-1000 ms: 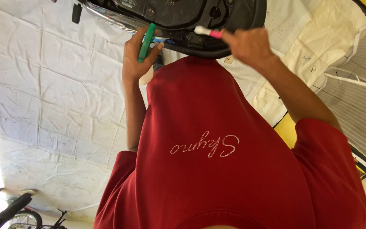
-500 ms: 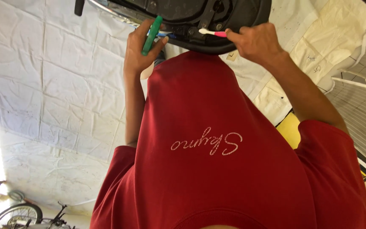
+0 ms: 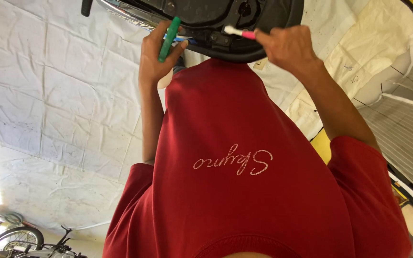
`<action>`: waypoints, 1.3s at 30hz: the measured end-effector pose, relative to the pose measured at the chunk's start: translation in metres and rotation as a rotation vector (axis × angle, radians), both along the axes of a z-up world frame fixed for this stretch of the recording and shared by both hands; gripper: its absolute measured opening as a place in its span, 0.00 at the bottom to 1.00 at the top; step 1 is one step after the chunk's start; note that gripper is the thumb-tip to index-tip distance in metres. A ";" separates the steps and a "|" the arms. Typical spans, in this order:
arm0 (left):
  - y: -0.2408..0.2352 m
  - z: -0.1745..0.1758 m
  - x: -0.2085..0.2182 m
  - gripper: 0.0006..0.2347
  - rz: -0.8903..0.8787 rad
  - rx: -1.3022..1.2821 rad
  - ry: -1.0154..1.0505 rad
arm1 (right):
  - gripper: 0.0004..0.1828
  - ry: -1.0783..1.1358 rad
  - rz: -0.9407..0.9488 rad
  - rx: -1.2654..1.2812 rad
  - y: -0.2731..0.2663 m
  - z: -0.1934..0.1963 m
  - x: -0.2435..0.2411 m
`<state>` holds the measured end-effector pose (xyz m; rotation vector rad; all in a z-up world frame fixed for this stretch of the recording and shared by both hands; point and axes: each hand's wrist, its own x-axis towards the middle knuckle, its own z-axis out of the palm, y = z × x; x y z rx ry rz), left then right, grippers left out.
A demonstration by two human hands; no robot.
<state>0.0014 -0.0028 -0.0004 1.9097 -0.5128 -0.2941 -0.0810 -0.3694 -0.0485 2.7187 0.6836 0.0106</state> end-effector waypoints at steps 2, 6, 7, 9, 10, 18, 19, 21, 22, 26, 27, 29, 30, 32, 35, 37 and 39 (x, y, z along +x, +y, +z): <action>-0.002 -0.002 -0.001 0.14 0.020 0.012 0.000 | 0.08 -0.061 0.013 0.091 0.004 0.012 -0.003; -0.005 -0.003 0.000 0.13 0.019 0.025 0.011 | 0.05 -0.148 -0.118 0.278 0.003 0.014 0.009; -0.006 0.000 -0.001 0.13 0.016 0.019 0.003 | 0.06 -0.038 -0.026 0.138 0.005 0.007 0.003; -0.006 0.001 0.004 0.13 0.002 0.003 -0.023 | 0.09 0.052 0.057 -0.012 0.003 -0.006 0.007; -0.006 -0.001 0.004 0.13 0.001 0.010 0.004 | 0.08 0.037 0.016 -0.058 -0.002 -0.010 0.008; -0.007 0.001 0.001 0.14 0.014 0.019 -0.008 | 0.13 0.045 -0.011 0.032 0.000 -0.012 0.015; -0.007 0.000 0.002 0.14 0.015 0.012 -0.002 | 0.13 0.043 -0.061 -0.041 -0.005 -0.015 0.018; -0.003 0.000 -0.001 0.13 0.013 0.013 0.018 | 0.14 0.056 -0.112 -0.106 -0.008 -0.019 0.019; -0.003 -0.001 -0.001 0.13 0.002 0.011 0.019 | 0.13 -0.016 -0.130 -0.066 -0.010 -0.020 0.023; -0.003 0.003 0.000 0.12 0.002 0.004 0.029 | 0.09 0.062 -0.002 0.227 0.024 0.024 0.008; -0.004 0.000 0.002 0.12 -0.001 0.000 0.024 | 0.09 0.058 -0.004 0.222 0.011 0.009 0.012; -0.001 -0.004 0.002 0.12 0.014 0.025 0.017 | 0.08 0.120 -0.176 -0.049 -0.012 -0.024 0.023; 0.000 -0.004 0.000 0.12 0.011 0.023 0.026 | 0.08 0.129 -0.179 -0.052 -0.011 -0.018 0.025; 0.003 -0.002 0.005 0.12 -0.015 0.018 0.002 | 0.12 -0.148 -0.181 0.011 -0.007 -0.009 0.039; 0.000 0.004 0.004 0.12 -0.012 0.040 0.042 | 0.12 -0.029 -0.010 0.282 0.031 0.030 0.013; -0.003 0.003 0.006 0.12 -0.015 0.028 0.055 | 0.07 -0.025 -0.105 0.131 0.000 -0.004 0.024; 0.002 0.002 0.002 0.12 0.001 0.042 0.089 | 0.13 0.001 -0.180 0.004 -0.005 -0.021 0.031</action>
